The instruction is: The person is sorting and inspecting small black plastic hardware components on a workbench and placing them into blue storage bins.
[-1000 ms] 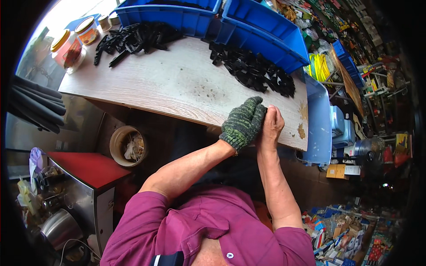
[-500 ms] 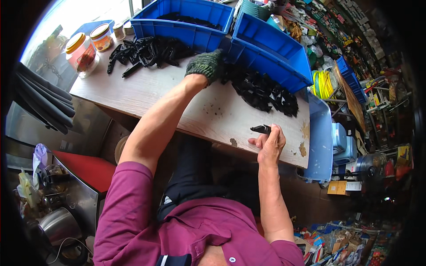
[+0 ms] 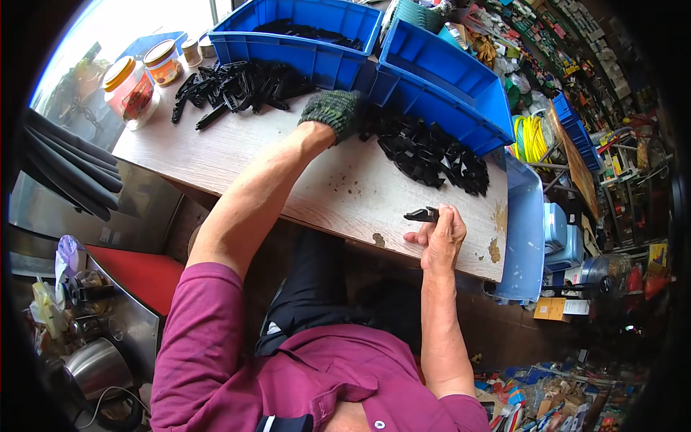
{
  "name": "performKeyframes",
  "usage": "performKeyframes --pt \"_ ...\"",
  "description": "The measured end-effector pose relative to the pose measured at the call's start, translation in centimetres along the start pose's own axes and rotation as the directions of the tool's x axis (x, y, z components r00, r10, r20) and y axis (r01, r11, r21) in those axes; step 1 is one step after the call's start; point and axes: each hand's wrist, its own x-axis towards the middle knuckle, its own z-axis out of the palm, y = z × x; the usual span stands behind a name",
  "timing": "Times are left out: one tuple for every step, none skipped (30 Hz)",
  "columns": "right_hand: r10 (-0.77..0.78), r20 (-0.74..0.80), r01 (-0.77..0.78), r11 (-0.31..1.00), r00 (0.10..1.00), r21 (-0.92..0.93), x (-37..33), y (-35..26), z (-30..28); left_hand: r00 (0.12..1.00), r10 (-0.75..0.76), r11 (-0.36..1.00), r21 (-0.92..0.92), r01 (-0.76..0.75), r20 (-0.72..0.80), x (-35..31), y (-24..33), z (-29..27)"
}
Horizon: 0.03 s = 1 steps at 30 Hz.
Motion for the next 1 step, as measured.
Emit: performKeyframes --pt "0.004 0.002 -0.004 1.0 1.0 0.004 -0.14 0.1 0.02 0.999 0.048 0.994 0.099 -0.049 0.012 0.55 -1.1 1.86"
